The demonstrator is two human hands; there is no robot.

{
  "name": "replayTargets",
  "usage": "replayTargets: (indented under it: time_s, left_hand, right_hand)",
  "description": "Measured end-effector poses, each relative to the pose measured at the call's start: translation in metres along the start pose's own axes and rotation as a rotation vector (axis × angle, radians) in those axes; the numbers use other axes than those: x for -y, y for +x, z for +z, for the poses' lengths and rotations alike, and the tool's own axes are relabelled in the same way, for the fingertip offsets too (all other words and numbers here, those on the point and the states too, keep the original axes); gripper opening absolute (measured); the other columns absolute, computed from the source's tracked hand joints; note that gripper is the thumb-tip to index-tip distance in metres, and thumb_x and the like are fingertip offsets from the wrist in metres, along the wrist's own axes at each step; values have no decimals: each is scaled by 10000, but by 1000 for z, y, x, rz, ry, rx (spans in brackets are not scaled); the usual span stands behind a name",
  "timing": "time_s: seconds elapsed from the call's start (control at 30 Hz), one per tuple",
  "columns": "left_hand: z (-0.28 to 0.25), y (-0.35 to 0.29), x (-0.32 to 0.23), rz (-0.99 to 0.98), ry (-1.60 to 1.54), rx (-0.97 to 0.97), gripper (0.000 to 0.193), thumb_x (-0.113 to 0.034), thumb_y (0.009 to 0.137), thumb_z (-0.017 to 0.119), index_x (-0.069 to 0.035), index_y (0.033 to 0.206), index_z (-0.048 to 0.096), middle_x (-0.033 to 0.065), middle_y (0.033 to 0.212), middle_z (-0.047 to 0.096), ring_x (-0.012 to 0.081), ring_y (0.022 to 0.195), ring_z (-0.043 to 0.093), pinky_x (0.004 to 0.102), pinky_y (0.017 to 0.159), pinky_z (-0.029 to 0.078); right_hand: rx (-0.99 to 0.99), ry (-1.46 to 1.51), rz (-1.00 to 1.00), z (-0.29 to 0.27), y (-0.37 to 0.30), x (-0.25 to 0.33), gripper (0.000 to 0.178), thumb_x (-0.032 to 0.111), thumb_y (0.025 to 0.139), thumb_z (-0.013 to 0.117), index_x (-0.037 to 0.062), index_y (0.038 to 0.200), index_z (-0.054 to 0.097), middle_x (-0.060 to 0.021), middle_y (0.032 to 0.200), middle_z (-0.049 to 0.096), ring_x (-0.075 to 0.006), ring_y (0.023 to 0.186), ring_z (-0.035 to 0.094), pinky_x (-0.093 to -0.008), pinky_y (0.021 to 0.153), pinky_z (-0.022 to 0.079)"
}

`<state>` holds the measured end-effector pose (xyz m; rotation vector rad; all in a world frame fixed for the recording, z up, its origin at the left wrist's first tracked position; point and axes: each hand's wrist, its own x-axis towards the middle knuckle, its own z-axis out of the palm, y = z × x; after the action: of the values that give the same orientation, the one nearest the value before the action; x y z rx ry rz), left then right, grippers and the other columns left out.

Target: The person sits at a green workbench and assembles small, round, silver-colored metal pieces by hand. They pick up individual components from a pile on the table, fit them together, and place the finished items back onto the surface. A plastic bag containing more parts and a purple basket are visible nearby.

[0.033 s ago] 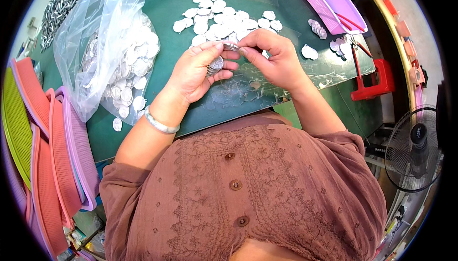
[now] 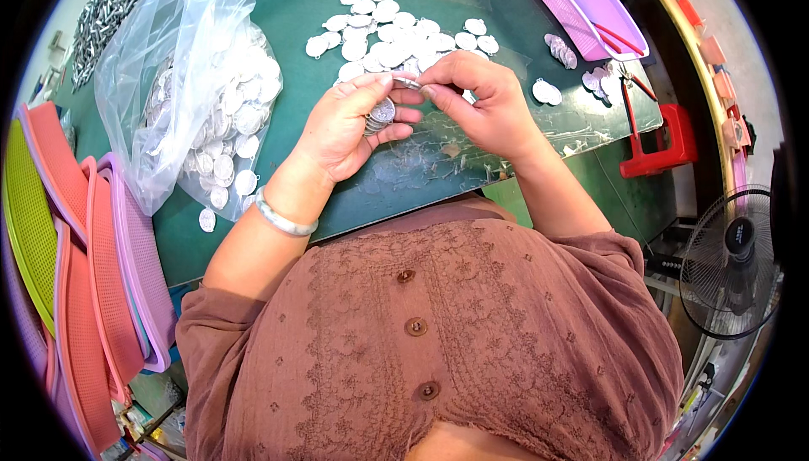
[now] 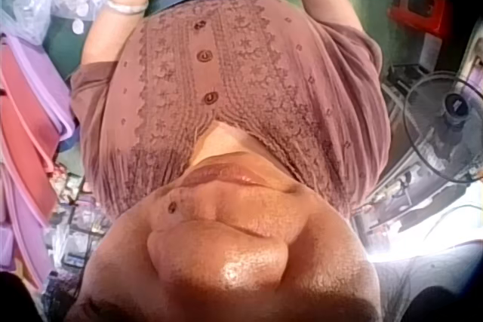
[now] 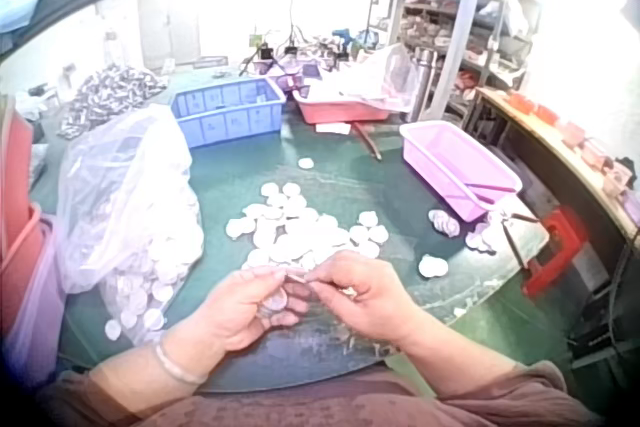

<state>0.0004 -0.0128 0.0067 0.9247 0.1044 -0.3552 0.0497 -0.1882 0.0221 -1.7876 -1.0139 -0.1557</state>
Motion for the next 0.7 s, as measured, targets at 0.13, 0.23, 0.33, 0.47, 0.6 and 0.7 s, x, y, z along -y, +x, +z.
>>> replayTargets:
  time_s: [0.13,0.23,0.33,0.47,0.6,0.7]
  left_hand:
    - [2,0,-1,-13,-53,13,268,-203,888,434,-9,1037,543,96,910,577,191,806,585,281,683,501]
    - [3,0,-1,-9,-45,-8,270,-201,890,430,-4,1039,539,96,908,576,196,815,585,285,688,502]
    - [3,0,0,-8,-29,-10,272,-205,891,429,-5,1039,537,99,916,579,192,813,585,284,686,500]
    - [2,0,0,-30,3,-20,270,-220,891,430,-15,1029,538,98,900,591,181,798,586,283,678,494]
    - [2,-1,1,-48,27,-28,264,-232,893,424,-24,1009,540,97,869,600,174,772,588,282,665,487]
    - [1,-1,3,-50,8,-14,260,-231,895,421,-24,996,541,100,866,601,177,762,589,283,652,486]
  right_hand:
    - [24,-82,-30,-1,-1,-1,103,-18,719,608,14,817,617,-49,736,560,-130,633,517,-230,547,394]
    - [35,-111,7,-3,-2,1,96,-11,721,611,19,811,619,-52,730,556,-133,631,516,-235,542,394]
    - [30,-109,-19,-2,-2,0,99,-9,723,606,20,817,615,-54,722,551,-133,623,509,-235,535,389]
    - [13,-54,53,0,-2,3,86,35,749,591,20,832,609,-44,695,553,-127,609,523,-239,539,412]
    - [4,100,205,1,-2,6,85,52,784,570,-8,841,588,-28,724,566,-74,660,513,-216,576,421]
    - [1,135,250,1,-2,5,91,63,792,569,-14,841,580,-26,743,572,-64,672,507,-212,589,424]
